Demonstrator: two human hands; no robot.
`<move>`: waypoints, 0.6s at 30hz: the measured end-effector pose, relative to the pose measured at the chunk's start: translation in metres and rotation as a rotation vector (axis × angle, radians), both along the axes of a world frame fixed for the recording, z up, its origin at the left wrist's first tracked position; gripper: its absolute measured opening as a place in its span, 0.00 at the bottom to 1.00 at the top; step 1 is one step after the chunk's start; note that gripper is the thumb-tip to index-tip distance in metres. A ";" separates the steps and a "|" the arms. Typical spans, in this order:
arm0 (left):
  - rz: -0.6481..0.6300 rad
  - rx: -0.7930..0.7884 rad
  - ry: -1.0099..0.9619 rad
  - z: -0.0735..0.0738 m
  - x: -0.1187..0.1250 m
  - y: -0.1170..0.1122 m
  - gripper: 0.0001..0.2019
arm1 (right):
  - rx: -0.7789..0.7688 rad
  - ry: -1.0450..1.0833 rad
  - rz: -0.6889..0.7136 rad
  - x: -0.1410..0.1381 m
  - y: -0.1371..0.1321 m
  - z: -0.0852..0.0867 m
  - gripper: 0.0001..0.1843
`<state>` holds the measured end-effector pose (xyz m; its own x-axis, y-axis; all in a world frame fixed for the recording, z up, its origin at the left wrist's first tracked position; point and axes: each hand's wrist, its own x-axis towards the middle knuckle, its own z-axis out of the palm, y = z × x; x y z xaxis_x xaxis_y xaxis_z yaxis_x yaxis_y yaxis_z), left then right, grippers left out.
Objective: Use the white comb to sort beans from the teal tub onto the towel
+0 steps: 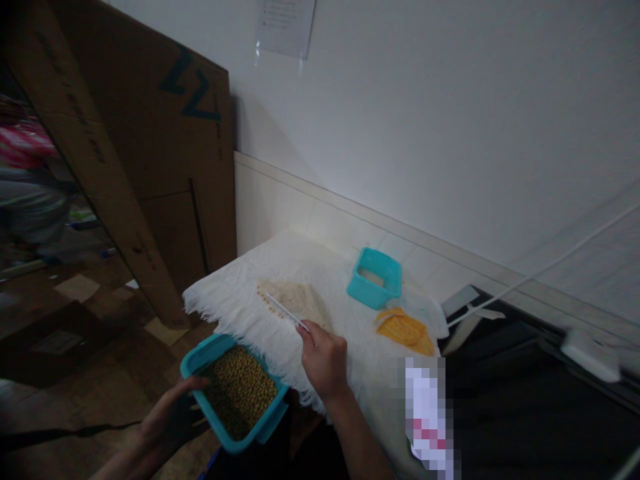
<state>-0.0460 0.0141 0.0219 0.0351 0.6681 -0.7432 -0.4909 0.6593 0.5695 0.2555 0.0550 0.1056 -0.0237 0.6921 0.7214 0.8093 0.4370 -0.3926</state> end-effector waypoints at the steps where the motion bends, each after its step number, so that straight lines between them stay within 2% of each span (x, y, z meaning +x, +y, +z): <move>1: -0.002 -0.002 -0.001 0.000 0.000 0.000 0.29 | -0.003 0.009 0.010 0.000 0.000 0.000 0.18; 9: -0.024 -0.016 0.007 -0.004 -0.001 0.002 0.29 | -0.017 0.038 0.055 -0.002 0.001 -0.001 0.17; 18: -0.029 -0.012 0.001 0.000 -0.001 0.002 0.31 | -0.046 0.076 0.095 -0.004 -0.004 0.003 0.17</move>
